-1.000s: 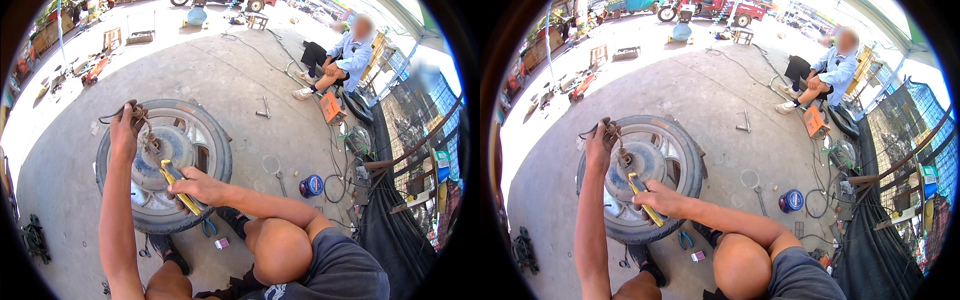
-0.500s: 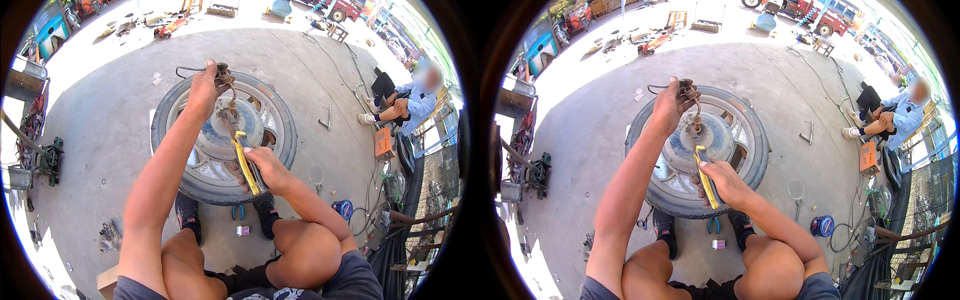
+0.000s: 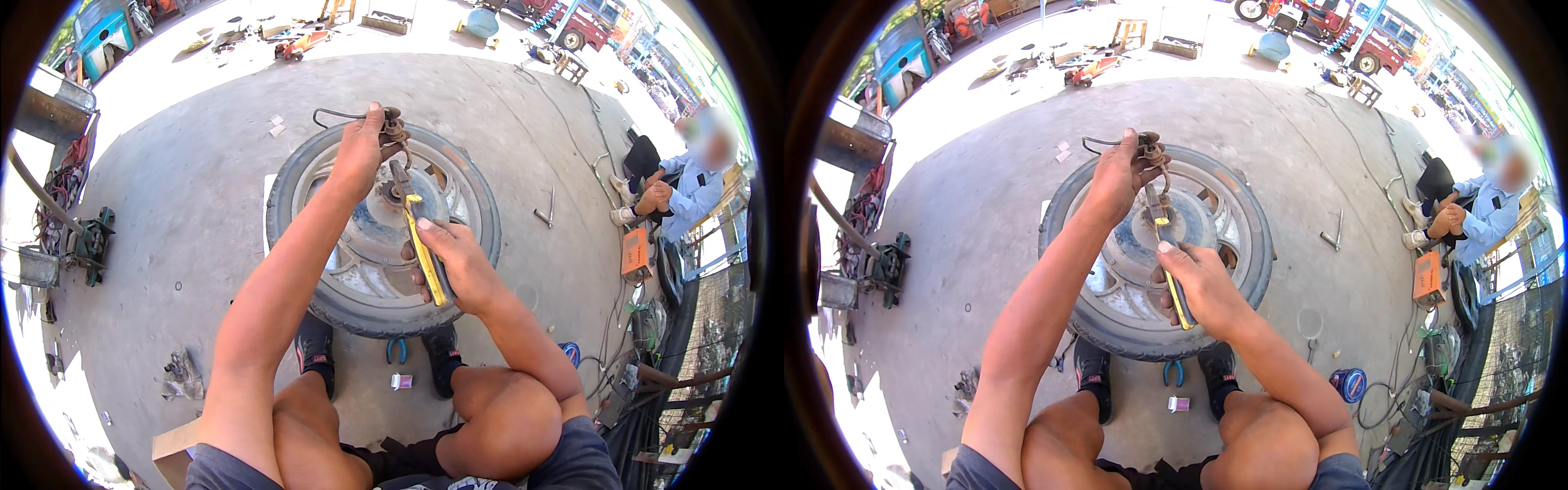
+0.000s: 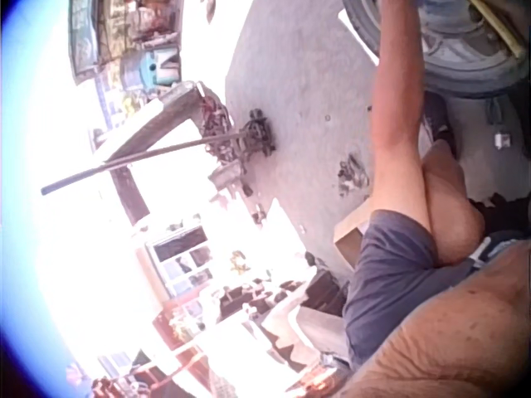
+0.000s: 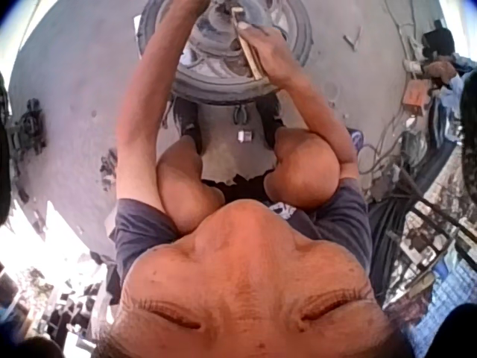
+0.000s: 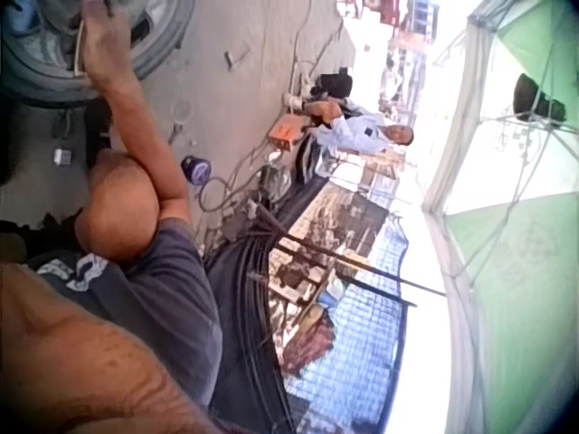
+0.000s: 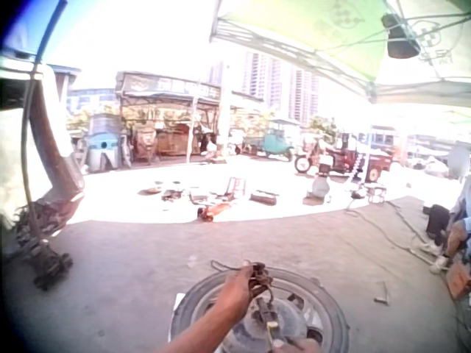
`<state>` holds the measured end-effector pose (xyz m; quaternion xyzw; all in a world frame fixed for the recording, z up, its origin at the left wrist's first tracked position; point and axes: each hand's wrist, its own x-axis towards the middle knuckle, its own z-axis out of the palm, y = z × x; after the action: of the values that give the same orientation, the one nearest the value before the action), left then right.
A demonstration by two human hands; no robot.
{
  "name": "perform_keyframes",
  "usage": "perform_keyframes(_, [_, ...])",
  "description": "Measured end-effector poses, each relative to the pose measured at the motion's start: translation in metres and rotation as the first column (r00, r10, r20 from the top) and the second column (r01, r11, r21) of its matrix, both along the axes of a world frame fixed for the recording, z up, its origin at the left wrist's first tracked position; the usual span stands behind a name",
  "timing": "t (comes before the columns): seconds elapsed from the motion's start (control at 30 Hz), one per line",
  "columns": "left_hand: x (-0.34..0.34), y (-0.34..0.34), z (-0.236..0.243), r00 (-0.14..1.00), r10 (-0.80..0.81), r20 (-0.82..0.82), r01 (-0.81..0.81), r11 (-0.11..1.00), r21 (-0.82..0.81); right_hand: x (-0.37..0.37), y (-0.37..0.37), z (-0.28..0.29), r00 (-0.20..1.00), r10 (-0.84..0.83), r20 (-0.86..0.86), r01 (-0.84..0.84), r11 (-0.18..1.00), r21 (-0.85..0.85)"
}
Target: The person is repairing a motorcycle wheel hub. They use an angle grinder to cut a metal component on the hub, then use pliers to adjust and remove parts from the center of the wheel.
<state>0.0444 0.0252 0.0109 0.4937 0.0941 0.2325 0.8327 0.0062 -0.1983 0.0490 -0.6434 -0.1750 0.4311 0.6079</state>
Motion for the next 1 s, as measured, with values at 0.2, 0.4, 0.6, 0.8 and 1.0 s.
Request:
perform_keyframes(0.2, [-0.003, -0.001, 0.002, 1.0, 0.004, 0.013, -0.003, 1.0, -0.012, -0.001, 0.006, 0.003, 0.998, -0.059, 0.035, 0.059, 0.998, -0.003])
perform_keyframes(0.4, [-0.004, -0.001, 0.004, 1.0, -0.018, -0.004, 0.018, 1.0, 0.002, -0.004, 0.011, 0.002, 0.998, -0.058, 0.034, 0.06, 0.998, -0.033])
perform_keyframes(0.6, [-0.005, -0.002, 0.007, 1.0, -0.013, -0.011, 0.013, 1.0, 0.018, 0.0, 0.014, 0.002, 0.997, -0.056, 0.045, 0.058, 0.998, -0.034])
perform_keyframes(0.8, [-0.005, -0.004, 0.006, 1.0, -0.012, 0.005, 0.012, 0.999, 0.036, -0.005, 0.019, 0.0, 0.992, -0.033, 0.118, 0.035, 0.999, -0.016])
perform_keyframes(1.0, [-0.005, -0.004, 0.005, 0.999, -0.026, 0.018, 0.026, 0.999, 0.02, -0.004, 0.02, 0.0, 0.99, -0.025, 0.141, 0.027, 1.0, -0.011])
